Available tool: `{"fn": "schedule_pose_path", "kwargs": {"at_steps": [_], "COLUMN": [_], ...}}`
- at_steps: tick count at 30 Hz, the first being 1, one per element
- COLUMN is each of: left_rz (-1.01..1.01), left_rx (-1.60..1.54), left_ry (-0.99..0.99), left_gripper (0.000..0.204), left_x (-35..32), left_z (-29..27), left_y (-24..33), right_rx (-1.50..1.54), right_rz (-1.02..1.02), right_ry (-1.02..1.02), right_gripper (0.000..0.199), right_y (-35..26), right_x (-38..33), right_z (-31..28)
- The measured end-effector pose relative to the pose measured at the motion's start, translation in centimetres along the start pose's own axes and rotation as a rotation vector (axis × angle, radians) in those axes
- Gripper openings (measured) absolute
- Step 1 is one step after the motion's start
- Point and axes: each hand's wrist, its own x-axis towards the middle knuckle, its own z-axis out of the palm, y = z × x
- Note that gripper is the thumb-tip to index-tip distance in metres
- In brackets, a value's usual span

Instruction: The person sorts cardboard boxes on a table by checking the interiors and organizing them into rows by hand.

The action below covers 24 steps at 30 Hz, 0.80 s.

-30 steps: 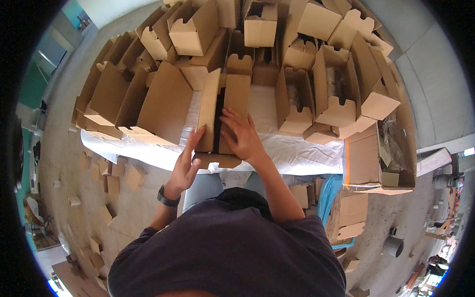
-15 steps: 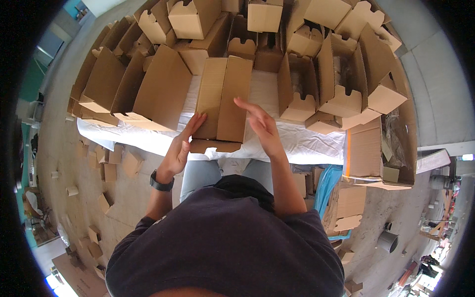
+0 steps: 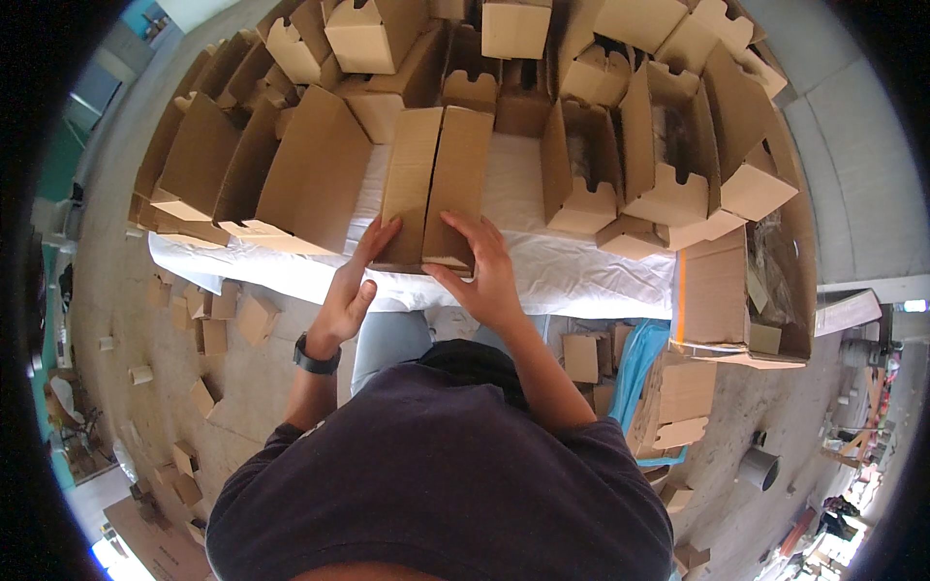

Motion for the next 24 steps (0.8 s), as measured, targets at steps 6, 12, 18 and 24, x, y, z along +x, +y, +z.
{"fn": "schedule_pose_path", "kwargs": {"at_steps": [6, 12, 18, 24], "left_rz": [-0.156, -0.193, -0.227, -0.199], "left_rx": [0.139, 0.144, 0.097, -0.353], "left_ry": [0.252, 0.450, 0.377, 0.356], "left_gripper": [0.082, 0.081, 0.078, 0.054], "left_x": [0.1, 0.6, 0.1, -0.5], "left_z": [2.3, 3.9, 3.7, 2.9], "left_y": [-0.8, -0.2, -0.9, -0.6], "right_rx": [0.104, 0.021, -0.008, 0.421], "right_rz": [0.134, 0.089, 0.068, 0.091], "right_ry": [0.216, 0.301, 0.292, 0.119], "right_gripper": [0.057, 0.058, 0.059, 0.046], "right_y": [-0.5, -0.1, -0.4, -0.1], "right_x": [-0.2, -0.7, -0.9, -2.0], "right_z": [2.2, 3.3, 3.0, 0.1]}}
